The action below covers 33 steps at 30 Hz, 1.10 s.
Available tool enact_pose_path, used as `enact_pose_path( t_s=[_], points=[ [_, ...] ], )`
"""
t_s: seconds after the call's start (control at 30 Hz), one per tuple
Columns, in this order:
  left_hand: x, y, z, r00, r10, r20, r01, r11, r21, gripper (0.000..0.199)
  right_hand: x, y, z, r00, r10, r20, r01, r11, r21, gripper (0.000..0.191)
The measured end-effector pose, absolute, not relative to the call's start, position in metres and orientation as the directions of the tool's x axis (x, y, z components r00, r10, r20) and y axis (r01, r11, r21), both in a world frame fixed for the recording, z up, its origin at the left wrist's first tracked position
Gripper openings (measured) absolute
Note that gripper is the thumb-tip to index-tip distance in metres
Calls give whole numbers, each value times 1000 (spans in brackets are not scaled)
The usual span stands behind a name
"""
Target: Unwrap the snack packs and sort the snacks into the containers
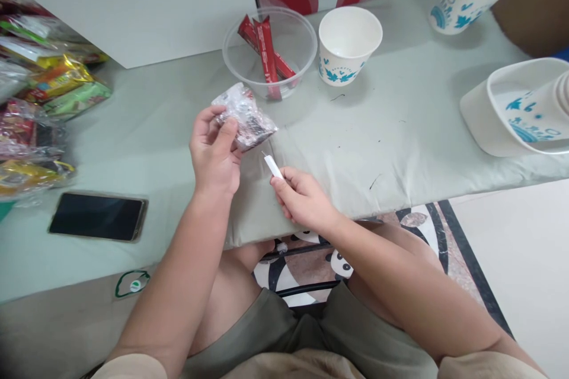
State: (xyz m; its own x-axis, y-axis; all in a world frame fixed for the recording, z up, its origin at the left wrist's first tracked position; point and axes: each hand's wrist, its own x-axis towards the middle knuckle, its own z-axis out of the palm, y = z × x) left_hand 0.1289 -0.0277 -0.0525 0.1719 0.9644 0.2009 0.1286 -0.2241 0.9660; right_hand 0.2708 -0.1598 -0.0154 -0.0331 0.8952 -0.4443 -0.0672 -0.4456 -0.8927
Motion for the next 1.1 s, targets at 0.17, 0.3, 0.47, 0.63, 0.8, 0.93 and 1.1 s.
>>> enact_pose_path(
  t_s=[0.17,0.3,0.47,0.63,0.8,0.93,1.1],
  points=[
    [119,-16,-54,107,980,168,84,-178,981,51,300,-158,-21,112,992,57,590,-21,-807,21],
    [124,-27,-40,205,972,118,28,-126,992,44,340,-148,-35,251,934,255,882,-113,-457,27],
    [139,-40,-33,315,934,167,49,-192,980,43,354,-145,-40,355,826,437,916,-214,-340,35],
    [150,-49,-32,443,866,231,86,-298,951,38,328,-147,-33,30,837,546,872,245,-423,41],
    [153,-54,-32,474,858,197,98,-274,957,29,317,-147,-36,45,846,532,868,230,-439,13],
    [153,-54,-33,476,868,144,113,-222,968,27,316,-147,-35,67,851,521,853,222,-472,13],
    [155,-53,-34,438,896,68,56,-103,993,31,311,-150,-31,69,760,647,850,294,-436,14]
  ],
)
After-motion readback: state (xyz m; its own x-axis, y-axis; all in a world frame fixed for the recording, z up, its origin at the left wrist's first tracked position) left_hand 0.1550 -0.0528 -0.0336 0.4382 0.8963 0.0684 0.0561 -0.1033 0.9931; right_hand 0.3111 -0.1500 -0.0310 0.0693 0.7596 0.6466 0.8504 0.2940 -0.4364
